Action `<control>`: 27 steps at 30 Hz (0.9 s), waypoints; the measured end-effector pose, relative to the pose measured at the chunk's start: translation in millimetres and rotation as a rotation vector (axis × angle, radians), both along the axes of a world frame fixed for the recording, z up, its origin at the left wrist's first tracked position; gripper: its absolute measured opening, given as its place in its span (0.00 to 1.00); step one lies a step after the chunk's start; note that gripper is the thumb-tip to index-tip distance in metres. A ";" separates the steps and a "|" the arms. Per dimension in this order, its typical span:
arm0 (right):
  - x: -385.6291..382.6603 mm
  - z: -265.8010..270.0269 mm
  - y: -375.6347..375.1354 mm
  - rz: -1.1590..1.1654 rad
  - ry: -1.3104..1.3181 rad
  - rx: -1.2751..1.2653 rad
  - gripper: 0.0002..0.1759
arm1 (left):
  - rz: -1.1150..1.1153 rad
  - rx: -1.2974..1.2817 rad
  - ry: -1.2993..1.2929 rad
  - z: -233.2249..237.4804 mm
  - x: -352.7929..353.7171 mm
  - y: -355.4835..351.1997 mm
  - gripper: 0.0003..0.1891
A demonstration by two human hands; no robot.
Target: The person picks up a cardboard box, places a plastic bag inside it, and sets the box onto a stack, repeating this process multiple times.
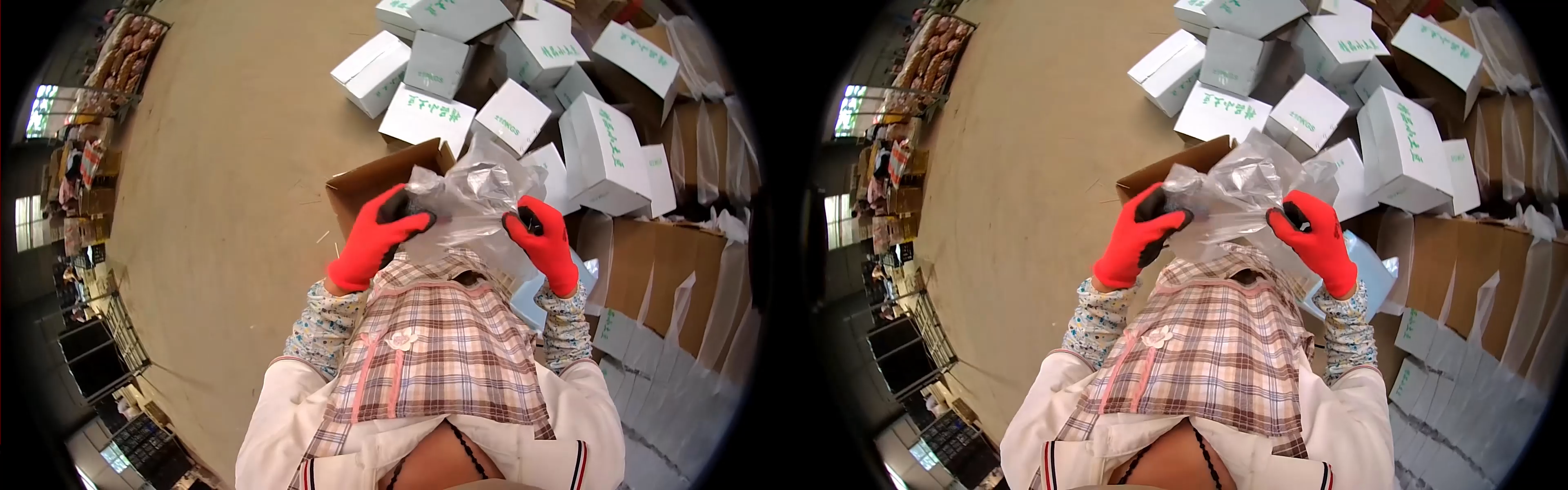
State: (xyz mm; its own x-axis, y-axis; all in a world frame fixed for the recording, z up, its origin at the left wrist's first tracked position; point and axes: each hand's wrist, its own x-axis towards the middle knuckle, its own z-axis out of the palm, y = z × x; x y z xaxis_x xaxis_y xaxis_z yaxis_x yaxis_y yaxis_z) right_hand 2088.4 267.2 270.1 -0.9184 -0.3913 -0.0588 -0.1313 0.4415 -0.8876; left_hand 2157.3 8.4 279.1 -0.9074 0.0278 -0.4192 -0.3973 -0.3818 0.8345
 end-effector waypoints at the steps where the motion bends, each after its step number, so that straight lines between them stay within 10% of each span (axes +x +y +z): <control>1: -0.9 6.5 -10.3 0.014 0.012 0.002 0.09 | 0.009 -0.001 0.060 9.1 -0.6 -4.7 0.21; 6: 12.6 -8.4 -71.8 0.011 0.076 -0.188 0.14 | 0.220 -0.234 0.250 9.7 8.7 1.9 0.39; 9: 34.6 4.3 -100.7 -0.012 -0.204 -0.187 0.19 | -0.016 -0.548 0.255 16.0 18.9 2.8 0.40; 12: -26.5 -40.3 -64.0 -0.169 -0.639 -1.271 0.22 | -0.013 -0.261 0.108 2.5 23.1 -44.5 0.22; 16: -18.2 -95.1 2.0 -0.253 -0.416 -0.772 0.26 | 0.281 0.699 0.025 -52.6 32.4 -104.3 0.15; 18: -61.3 -147.8 76.9 -0.423 -0.296 -0.133 0.28 | 0.625 0.443 0.003 -54.3 40.8 -142.9 0.13; 20: -85.6 -165.4 124.3 -0.191 -0.184 0.806 0.31 | 0.483 0.128 0.166 -61.7 56.0 -177.9 0.10; 23: -94.0 -48.9 5.4 0.108 0.348 0.692 0.43 | 0.414 -0.676 0.099 -18.5 32.3 -125.6 0.13; 24: -88.5 -3.0 -55.2 0.224 0.319 0.213 0.47 | 0.207 -0.960 0.157 -3.3 25.0 -109.4 0.14; 27: -60.3 31.8 -157.5 0.994 0.241 0.116 0.35 | 0.009 -0.872 0.427 20.2 21.1 -91.5 0.17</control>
State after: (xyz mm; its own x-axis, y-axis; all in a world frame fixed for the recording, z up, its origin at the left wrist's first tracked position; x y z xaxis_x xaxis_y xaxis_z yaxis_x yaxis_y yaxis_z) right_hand 2028.1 109.7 302.0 -0.1754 -0.9845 -0.0016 -0.6534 0.1176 -0.7478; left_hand 2178.4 -83.1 299.3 -0.9867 -0.1442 0.0753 0.0046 0.4380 0.8990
